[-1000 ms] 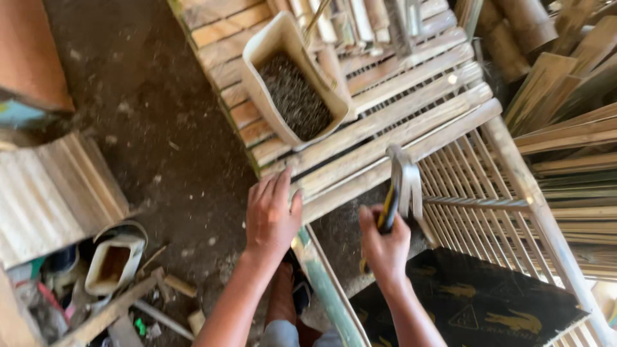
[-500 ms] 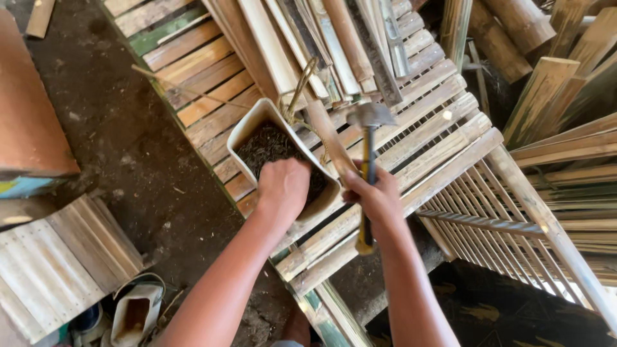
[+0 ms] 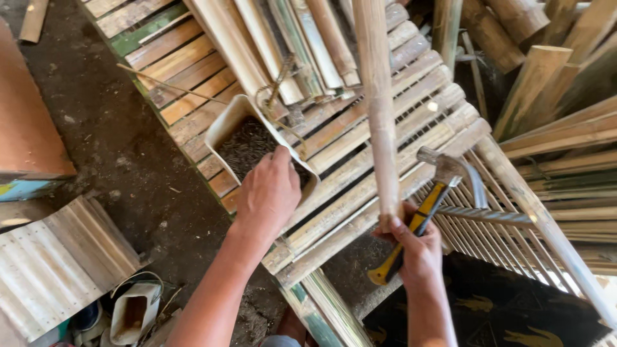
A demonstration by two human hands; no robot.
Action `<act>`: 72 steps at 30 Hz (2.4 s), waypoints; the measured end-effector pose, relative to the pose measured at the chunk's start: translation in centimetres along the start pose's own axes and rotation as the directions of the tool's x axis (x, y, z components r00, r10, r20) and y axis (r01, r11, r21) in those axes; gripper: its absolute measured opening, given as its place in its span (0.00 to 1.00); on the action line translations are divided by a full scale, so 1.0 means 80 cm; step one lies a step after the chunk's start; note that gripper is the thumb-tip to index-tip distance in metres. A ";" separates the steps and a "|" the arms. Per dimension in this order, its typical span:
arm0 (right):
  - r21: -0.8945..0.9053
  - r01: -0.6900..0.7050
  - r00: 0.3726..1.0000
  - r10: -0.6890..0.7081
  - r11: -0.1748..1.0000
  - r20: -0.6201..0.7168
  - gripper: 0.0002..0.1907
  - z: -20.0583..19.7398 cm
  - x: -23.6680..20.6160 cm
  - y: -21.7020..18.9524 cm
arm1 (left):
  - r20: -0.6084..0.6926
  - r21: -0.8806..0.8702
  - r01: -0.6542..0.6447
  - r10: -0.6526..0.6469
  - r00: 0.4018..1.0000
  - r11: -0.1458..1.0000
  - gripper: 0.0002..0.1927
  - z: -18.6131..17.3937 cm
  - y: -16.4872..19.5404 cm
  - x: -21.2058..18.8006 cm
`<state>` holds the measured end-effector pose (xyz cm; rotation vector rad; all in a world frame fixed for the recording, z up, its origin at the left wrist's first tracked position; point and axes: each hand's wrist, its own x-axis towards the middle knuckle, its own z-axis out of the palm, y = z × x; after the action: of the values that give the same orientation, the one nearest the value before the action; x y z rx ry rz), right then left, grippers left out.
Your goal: The person assembles a bamboo frame by repeatedly picking up nails from a container, positioning them between bamboo slats, and hammering them in. The person adjusts the slats and the container as needed while working.
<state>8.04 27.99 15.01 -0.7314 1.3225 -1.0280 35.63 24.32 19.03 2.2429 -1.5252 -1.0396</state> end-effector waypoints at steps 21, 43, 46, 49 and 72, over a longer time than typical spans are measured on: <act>-0.130 -0.066 0.960 0.028 0.989 -0.278 0.21 -0.224 -0.013 0.066 | -0.191 0.057 -0.099 0.108 0.976 0.994 0.11 0.307 0.025 -0.132; -0.383 0.074 0.983 -0.131 0.921 -0.125 0.15 -0.299 0.349 -0.026 | -0.375 0.349 -0.360 0.481 0.793 0.865 0.10 0.361 -0.089 -0.186; -0.341 0.089 0.983 -0.138 0.936 -0.121 0.14 -0.297 0.346 -0.029 | -0.415 0.308 -0.367 0.471 0.778 0.878 0.05 0.349 -0.077 -0.184; -0.344 0.052 0.986 -0.103 0.938 -0.133 0.14 -0.294 0.346 -0.030 | -0.450 0.307 -0.347 0.457 0.768 0.886 0.06 0.339 -0.059 -0.182; -0.740 0.319 0.837 -0.542 0.592 -0.073 0.18 -0.319 0.269 -0.059 | -0.620 -0.039 -0.471 0.349 0.703 0.881 0.07 0.488 0.340 0.195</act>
<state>-19.05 9.71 6.64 -1.6153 1.8924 -1.0224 -6.70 6.26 -0.65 1.7180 -1.4446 -0.2746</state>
